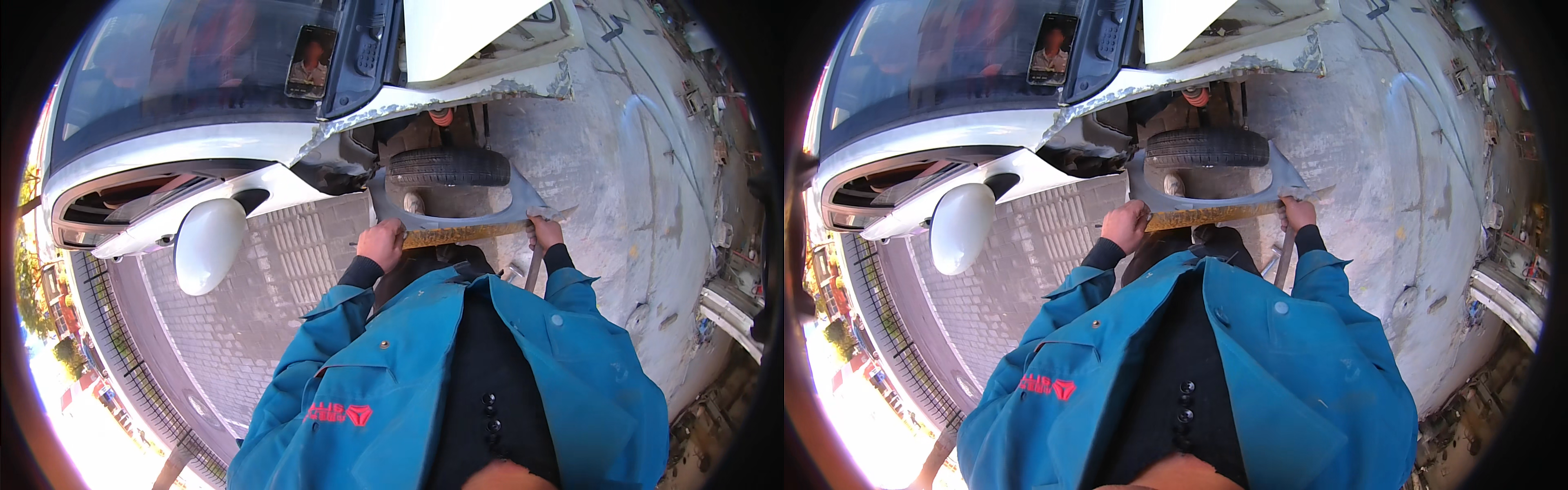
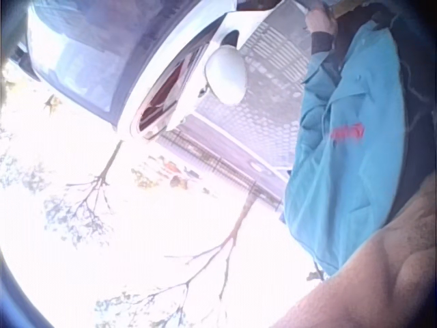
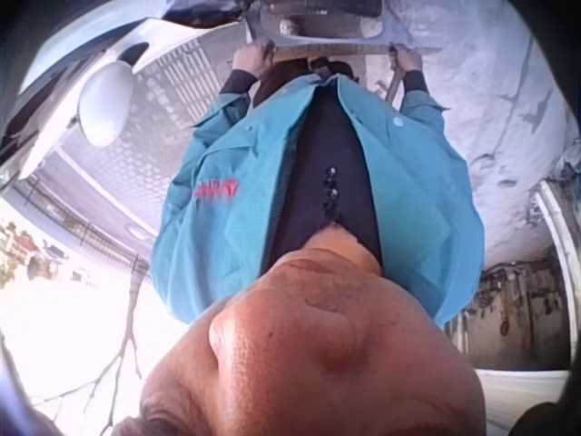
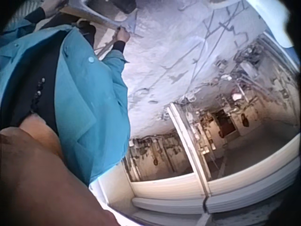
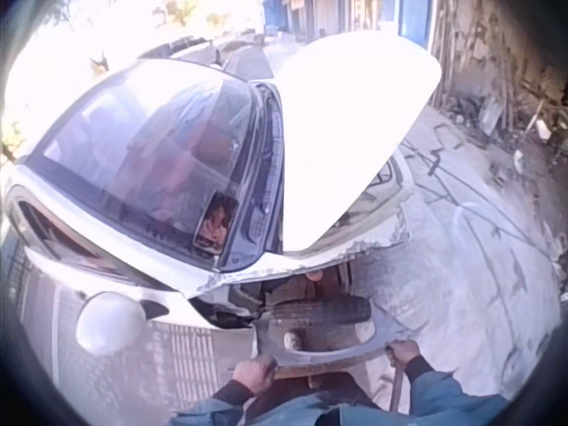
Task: The person uses a screwdriver to pry and scrape the front fender area of a white car, then uses a hammer and chisel to remove material from the fender. The person repeatedly checks fit with a long metal bar and continues hammering the fender edge.
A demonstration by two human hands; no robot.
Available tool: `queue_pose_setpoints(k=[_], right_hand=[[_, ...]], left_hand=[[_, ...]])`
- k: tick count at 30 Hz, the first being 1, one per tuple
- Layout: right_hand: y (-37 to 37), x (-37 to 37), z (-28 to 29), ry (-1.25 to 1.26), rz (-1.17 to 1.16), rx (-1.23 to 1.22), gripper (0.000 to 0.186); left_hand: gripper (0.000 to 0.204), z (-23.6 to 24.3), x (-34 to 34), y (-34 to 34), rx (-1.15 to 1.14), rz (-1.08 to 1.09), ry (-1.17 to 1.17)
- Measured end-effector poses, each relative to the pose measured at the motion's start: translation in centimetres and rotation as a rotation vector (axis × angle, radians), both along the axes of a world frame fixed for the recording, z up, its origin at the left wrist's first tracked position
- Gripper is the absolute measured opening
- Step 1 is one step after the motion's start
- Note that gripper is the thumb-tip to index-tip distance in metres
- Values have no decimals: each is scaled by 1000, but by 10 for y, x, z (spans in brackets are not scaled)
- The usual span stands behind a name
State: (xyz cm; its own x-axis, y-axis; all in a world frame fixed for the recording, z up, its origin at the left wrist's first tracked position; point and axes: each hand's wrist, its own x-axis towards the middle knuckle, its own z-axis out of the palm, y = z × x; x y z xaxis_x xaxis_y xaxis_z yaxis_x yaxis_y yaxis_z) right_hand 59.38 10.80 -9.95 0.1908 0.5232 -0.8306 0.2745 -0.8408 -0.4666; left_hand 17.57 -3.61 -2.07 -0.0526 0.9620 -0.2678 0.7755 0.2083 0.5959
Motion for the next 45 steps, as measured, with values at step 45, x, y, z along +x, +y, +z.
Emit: queue_pose_setpoints(k=[45], right_hand=[[196, 59, 6, 199, -91, 441, 13]], left_hand=[[22, 65, -91, 120, 39, 197, -3]])
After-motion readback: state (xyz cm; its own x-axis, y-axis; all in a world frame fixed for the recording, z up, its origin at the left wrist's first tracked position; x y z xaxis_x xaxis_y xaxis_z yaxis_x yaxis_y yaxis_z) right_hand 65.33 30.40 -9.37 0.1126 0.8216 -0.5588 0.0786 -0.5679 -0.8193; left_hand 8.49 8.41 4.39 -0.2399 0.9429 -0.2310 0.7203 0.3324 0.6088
